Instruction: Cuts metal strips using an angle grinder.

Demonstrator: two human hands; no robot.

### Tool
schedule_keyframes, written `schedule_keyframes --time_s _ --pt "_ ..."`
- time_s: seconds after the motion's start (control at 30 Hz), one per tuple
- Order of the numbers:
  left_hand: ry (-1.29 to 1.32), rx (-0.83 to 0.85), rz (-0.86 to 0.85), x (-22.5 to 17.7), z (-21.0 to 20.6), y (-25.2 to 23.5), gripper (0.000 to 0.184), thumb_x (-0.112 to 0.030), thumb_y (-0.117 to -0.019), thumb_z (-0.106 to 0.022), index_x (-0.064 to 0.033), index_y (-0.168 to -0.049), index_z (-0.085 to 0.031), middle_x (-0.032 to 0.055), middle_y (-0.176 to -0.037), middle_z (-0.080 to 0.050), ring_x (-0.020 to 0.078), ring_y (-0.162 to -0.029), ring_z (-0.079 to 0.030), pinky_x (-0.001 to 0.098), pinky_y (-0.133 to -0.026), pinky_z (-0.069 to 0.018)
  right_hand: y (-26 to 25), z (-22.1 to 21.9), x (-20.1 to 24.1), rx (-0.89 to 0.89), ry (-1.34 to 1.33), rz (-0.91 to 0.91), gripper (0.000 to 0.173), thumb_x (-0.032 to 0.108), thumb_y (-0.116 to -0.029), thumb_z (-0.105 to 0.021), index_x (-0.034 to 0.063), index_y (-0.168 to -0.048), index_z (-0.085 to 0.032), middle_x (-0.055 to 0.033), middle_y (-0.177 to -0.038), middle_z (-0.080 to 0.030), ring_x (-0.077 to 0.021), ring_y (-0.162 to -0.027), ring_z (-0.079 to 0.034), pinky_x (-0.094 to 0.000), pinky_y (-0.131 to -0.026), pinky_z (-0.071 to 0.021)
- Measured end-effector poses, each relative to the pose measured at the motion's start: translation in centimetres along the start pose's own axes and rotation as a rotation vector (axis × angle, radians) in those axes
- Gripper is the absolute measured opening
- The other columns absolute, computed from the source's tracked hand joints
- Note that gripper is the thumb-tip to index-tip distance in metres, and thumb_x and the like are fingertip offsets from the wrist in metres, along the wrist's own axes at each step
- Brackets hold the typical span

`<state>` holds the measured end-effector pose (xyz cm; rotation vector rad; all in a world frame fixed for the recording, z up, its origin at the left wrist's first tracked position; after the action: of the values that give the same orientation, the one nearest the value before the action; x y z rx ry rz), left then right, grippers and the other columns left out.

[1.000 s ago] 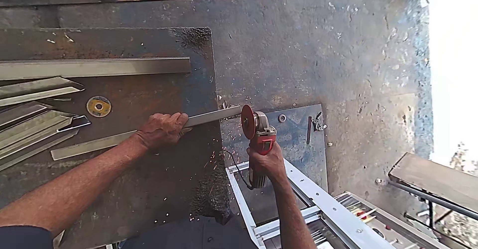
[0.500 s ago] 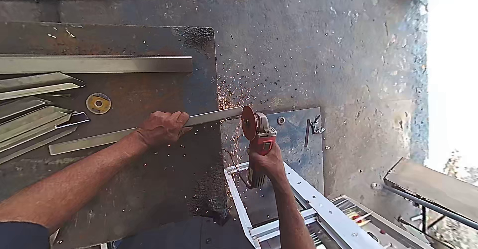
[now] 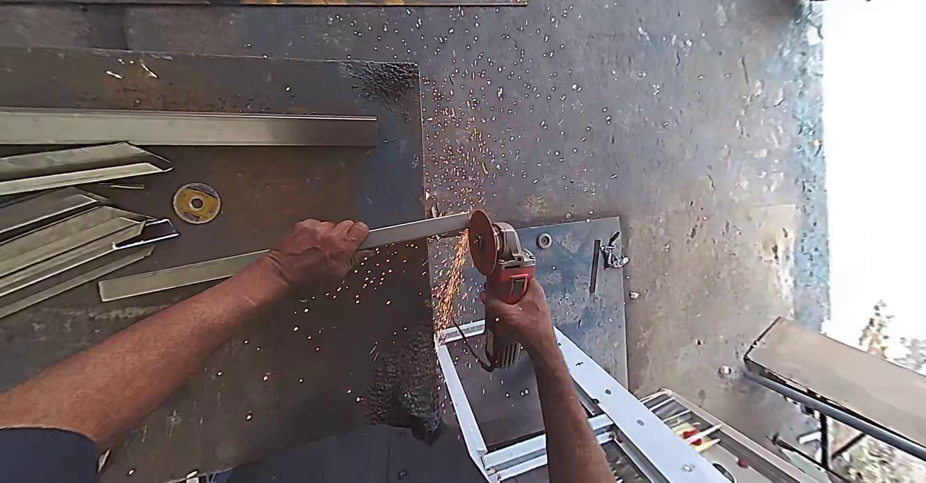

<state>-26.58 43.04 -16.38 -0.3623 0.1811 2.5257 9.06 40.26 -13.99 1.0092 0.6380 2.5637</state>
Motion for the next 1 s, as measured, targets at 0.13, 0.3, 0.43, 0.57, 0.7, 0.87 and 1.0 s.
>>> schedule_keyframes --time_s 0.13,0.3,0.43,0.57,0.7,0.87,1.0 --pt "-0.011 -0.030 -0.011 0.0 -0.2 0.1 0.050 -0.049 -0.1065 -0.040 -0.0053 -0.093 -0.061 0.0086 -0.068 -0.056 0.0282 -0.054 -0.061 0.0409 -0.045 -0.0474 -0.3 0.1 -0.1 0.024 0.010 0.004 0.071 0.041 -0.0658 -0.085 0.0048 -0.123 -0.062 -0.0043 -0.099 -0.072 -0.0112 -0.091 -0.070 -0.0375 -0.085 -0.0584" --pt "-0.008 -0.033 -0.022 0.0 -0.3 0.2 0.049 -0.048 -0.1074 -0.039 -0.0058 -0.093 -0.060 0.0081 -0.068 -0.055 0.0280 -0.053 -0.060 0.0408 -0.044 -0.0467 -0.6 0.2 -0.1 0.029 0.004 0.012 0.071 0.042 -0.0651 -0.085 0.0054 -0.121 -0.063 -0.0027 -0.098 -0.072 -0.0092 -0.090 -0.070 -0.0355 -0.083 -0.0585" --pt "-0.003 -0.039 -0.021 0.1 -0.2 0.2 0.050 -0.048 -0.1076 -0.039 -0.0057 -0.093 -0.060 0.0085 -0.068 -0.056 0.0285 -0.054 -0.060 0.0413 -0.045 -0.0473 -0.6 0.3 0.1 0.032 0.019 -0.003 0.071 0.042 -0.0656 -0.085 0.0059 -0.122 -0.062 -0.0026 -0.098 -0.072 -0.0093 -0.090 -0.070 -0.0360 -0.084 -0.0585" --pt "-0.006 -0.050 -0.026 0.0 -0.2 0.2 0.049 -0.047 -0.1073 -0.040 -0.0056 -0.092 -0.060 0.0087 -0.067 -0.055 0.0287 -0.053 -0.060 0.0412 -0.044 -0.0468 -0.8 0.1 0.0 0.040 0.032 -0.013 0.073 0.042 -0.0652 -0.085 0.0052 -0.124 -0.062 -0.0039 -0.099 -0.072 -0.0113 -0.090 -0.070 -0.0378 -0.084 -0.0582" --pt "-0.017 -0.046 -0.030 -0.2 -0.1 0.2 0.049 -0.047 -0.1075 -0.040 -0.0049 -0.094 -0.061 0.0093 -0.068 -0.057 0.0289 -0.054 -0.061 0.0411 -0.044 -0.0470 -1.0 -0.3 -0.2 0.046 0.043 -0.029 0.074 0.042 -0.0662 -0.085 0.0048 -0.126 -0.061 -0.0053 -0.101 -0.072 -0.0132 -0.092 -0.070 -0.0392 -0.085 -0.0577" --pt "-0.021 -0.029 -0.014 -0.2 -0.2 0.2 0.048 -0.048 -0.1074 -0.041 -0.0062 -0.094 -0.061 0.0090 -0.070 -0.057 0.0288 -0.056 -0.061 0.0415 -0.046 -0.0479 -1.1 -0.3 -0.7 0.039 0.027 -0.020 0.073 0.042 -0.0658 -0.085 0.0060 -0.125 -0.062 -0.0043 -0.100 -0.072 -0.0130 -0.091 -0.070 -0.0395 -0.084 -0.0581" --pt "-0.041 -0.043 -0.004 -0.4 0.0 0.3 0.048 -0.048 -0.1064 -0.042 -0.0058 -0.095 -0.063 0.0094 -0.069 -0.058 0.0291 -0.055 -0.061 0.0417 -0.045 -0.0476 0.5 -0.5 -1.6 -0.012 -0.126 -0.019 0.070 0.039 -0.0657 -0.086 0.0038 -0.122 -0.062 -0.0040 -0.098 -0.072 -0.0100 -0.088 -0.070 -0.0342 -0.082 -0.0595"
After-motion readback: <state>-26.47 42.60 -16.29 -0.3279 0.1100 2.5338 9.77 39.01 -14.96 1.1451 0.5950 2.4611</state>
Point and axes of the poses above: each hand's wrist, its own y-axis away from the middle knuckle, its own z-axis out of the back of the hand, x = y × z, the point moved 6 cm from there along -y, towards the middle knuckle
